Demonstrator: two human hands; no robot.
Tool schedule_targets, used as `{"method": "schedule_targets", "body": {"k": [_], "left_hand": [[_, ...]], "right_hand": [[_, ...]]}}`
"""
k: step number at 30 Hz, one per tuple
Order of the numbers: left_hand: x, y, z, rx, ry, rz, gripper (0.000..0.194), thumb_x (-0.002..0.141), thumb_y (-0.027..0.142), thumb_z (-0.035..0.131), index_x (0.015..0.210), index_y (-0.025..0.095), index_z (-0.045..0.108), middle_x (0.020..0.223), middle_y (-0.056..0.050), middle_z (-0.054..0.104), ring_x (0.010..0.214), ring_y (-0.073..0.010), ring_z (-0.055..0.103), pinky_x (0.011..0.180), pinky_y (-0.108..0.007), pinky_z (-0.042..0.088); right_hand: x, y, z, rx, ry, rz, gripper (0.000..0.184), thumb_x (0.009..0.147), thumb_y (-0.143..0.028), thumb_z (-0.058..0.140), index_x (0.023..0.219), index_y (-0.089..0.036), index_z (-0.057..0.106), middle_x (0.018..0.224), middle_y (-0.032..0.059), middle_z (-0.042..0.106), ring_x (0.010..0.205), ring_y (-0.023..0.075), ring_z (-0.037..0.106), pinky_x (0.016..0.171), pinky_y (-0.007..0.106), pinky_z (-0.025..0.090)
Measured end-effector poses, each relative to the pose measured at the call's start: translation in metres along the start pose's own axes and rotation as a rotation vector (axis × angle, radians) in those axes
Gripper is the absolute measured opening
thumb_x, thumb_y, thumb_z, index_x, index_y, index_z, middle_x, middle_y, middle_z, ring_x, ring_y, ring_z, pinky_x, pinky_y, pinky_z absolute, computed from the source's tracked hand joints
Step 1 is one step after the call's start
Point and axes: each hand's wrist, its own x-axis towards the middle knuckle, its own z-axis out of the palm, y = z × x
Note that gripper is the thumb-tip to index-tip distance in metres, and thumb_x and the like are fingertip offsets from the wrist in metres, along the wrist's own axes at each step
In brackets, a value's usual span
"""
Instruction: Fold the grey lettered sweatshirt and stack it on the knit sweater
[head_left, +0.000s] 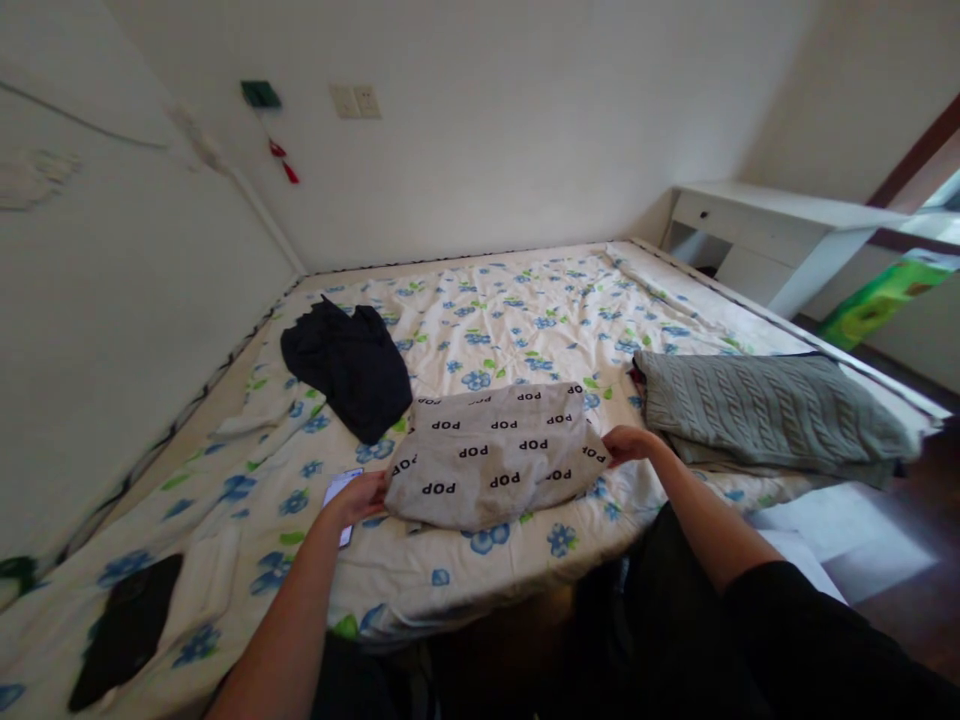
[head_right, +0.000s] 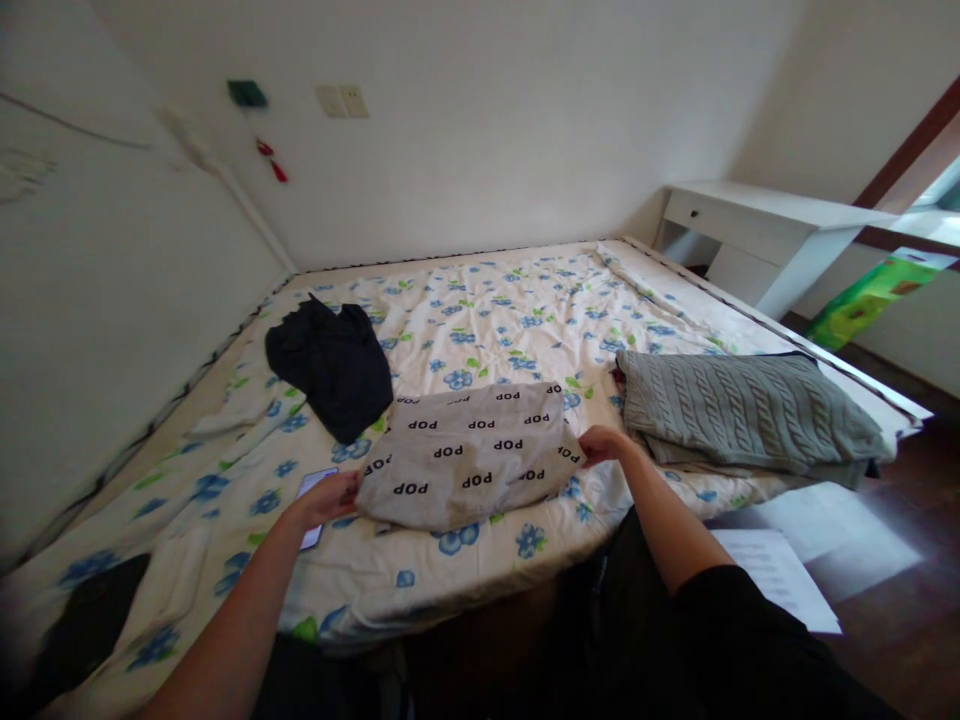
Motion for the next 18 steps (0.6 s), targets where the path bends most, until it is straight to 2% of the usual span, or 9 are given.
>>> {"method": "schedule_targets", "body": {"k": [2, 4, 6, 8, 11, 14, 16, 18], "left_hand": [[-0.017, -0.006, -0.004, 0.033, -0.120, -0.015, 0.042, 0.050, 0.020, 0.093, 0.089, 0.023, 0.079, 0.093, -0.005, 0.086, 0.089, -0.0254, 0.082, 0.080, -0.033, 0.068], [-0.034, -0.012, -0.005, 0.072, -0.172, 0.026, 0.048, 0.046, 0.022, 0.098, 0.089, 0.024, 0.077, 0.099, -0.004, 0.086, 0.102, -0.0285, 0.083, 0.087, -0.035, 0.069], [-0.050, -0.017, 0.000, 0.098, -0.200, 0.039, 0.051, 0.045, 0.030, 0.103, 0.088, 0.023, 0.076, 0.103, -0.006, 0.086, 0.109, -0.0308, 0.082, 0.092, -0.037, 0.069], [-0.063, -0.023, 0.013, 0.093, -0.200, 0.021, 0.058, 0.043, 0.034, 0.107, 0.090, 0.023, 0.075, 0.102, -0.008, 0.085, 0.106, -0.0305, 0.082, 0.092, -0.039, 0.069], [-0.077, -0.032, 0.044, 0.063, -0.115, 0.033, 0.062, 0.045, 0.034, 0.108, 0.095, 0.023, 0.072, 0.094, -0.005, 0.083, 0.091, -0.0256, 0.081, 0.085, -0.036, 0.067], [-0.084, -0.036, 0.067, 0.046, 0.051, 0.071, 0.050, 0.057, 0.032, 0.103, 0.094, 0.022, 0.071, 0.080, -0.003, 0.078, 0.073, -0.0193, 0.074, 0.071, -0.030, 0.061], [-0.088, -0.034, 0.067, 0.037, 0.096, 0.087, 0.041, 0.061, 0.030, 0.100, 0.088, 0.021, 0.070, 0.073, -0.001, 0.073, 0.066, -0.0172, 0.070, 0.066, -0.029, 0.058], [-0.094, -0.033, 0.054, 0.031, 0.079, 0.116, 0.039, 0.060, 0.032, 0.100, 0.080, 0.022, 0.067, 0.069, 0.001, 0.070, 0.065, -0.0171, 0.068, 0.066, -0.029, 0.059]], "right_hand": [[-0.011, 0.006, 0.010, -0.061, -0.077, 0.017, 0.025, 0.076, 0.002, 0.078, 0.096, -0.012, 0.076, 0.094, 0.0126, 0.084, 0.086, 0.0220, 0.080, 0.096, 0.038, 0.069], [-0.021, 0.009, 0.022, -0.095, -0.111, 0.031, 0.026, 0.072, 0.004, 0.082, 0.092, -0.012, 0.077, 0.090, 0.0127, 0.083, 0.081, 0.0220, 0.080, 0.088, 0.037, 0.070], [-0.029, 0.011, 0.033, -0.123, -0.114, 0.041, 0.023, 0.073, -0.002, 0.088, 0.089, -0.013, 0.076, 0.084, 0.0114, 0.082, 0.073, 0.0212, 0.079, 0.080, 0.035, 0.071], [-0.035, 0.013, 0.046, -0.143, -0.079, 0.037, 0.023, 0.075, -0.010, 0.093, 0.087, -0.014, 0.075, 0.077, 0.0086, 0.079, 0.066, 0.0197, 0.077, 0.073, 0.033, 0.070], [-0.039, 0.020, 0.068, -0.177, 0.018, -0.014, 0.027, 0.071, -0.018, 0.096, 0.085, -0.018, 0.073, 0.067, 0.0028, 0.073, 0.060, 0.0176, 0.074, 0.066, 0.028, 0.069], [-0.042, 0.028, 0.082, -0.192, 0.151, -0.107, 0.024, 0.070, -0.019, 0.093, 0.080, -0.020, 0.071, 0.059, 0.0000, 0.068, 0.059, 0.0179, 0.072, 0.062, 0.027, 0.066], [-0.046, 0.031, 0.080, -0.196, 0.220, -0.162, 0.020, 0.072, -0.018, 0.089, 0.077, -0.020, 0.070, 0.059, -0.0002, 0.067, 0.061, 0.0179, 0.071, 0.064, 0.027, 0.066], [-0.054, 0.032, 0.065, -0.186, 0.250, -0.194, 0.019, 0.073, -0.017, 0.087, 0.077, -0.020, 0.069, 0.063, -0.0003, 0.070, 0.064, 0.0166, 0.071, 0.069, 0.028, 0.067]]}}
